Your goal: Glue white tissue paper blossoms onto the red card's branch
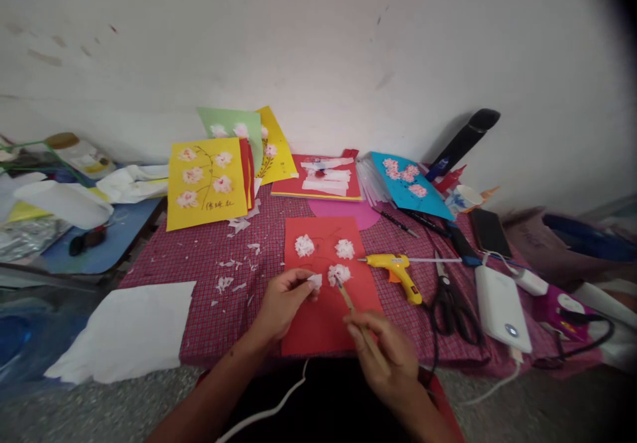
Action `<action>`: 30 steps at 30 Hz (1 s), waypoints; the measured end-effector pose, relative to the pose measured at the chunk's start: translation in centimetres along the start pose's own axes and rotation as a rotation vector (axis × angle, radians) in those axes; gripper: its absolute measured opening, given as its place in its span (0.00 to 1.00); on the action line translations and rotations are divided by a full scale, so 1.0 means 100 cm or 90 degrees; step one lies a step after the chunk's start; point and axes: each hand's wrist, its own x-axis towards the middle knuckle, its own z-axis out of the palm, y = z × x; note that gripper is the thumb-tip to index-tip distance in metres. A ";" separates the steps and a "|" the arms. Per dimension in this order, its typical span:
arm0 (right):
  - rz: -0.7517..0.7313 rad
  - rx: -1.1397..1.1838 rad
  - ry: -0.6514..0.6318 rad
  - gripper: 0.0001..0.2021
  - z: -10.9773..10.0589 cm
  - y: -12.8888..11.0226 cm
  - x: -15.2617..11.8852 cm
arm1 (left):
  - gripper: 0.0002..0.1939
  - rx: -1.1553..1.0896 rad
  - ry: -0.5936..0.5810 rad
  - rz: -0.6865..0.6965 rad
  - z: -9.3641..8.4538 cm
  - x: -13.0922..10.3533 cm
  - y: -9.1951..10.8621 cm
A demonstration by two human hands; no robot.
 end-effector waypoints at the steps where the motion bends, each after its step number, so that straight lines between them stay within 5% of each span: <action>1: -0.021 -0.007 0.017 0.13 -0.001 0.000 0.000 | 0.10 -0.006 -0.001 -0.006 0.001 0.000 0.000; 9: -0.082 0.034 -0.027 0.18 -0.001 -0.005 0.002 | 0.09 0.021 -0.011 -0.025 0.010 -0.004 0.002; 19: -0.036 0.064 -0.019 0.16 0.005 0.007 -0.008 | 0.09 0.053 -0.046 -0.009 0.010 -0.008 -0.004; 24: 0.105 0.152 0.039 0.13 0.008 0.014 -0.016 | 0.08 0.086 -0.062 -0.014 0.009 -0.011 -0.001; 30: 0.394 0.391 0.158 0.11 0.017 0.024 -0.017 | 0.09 0.211 -0.133 0.011 0.006 -0.018 0.002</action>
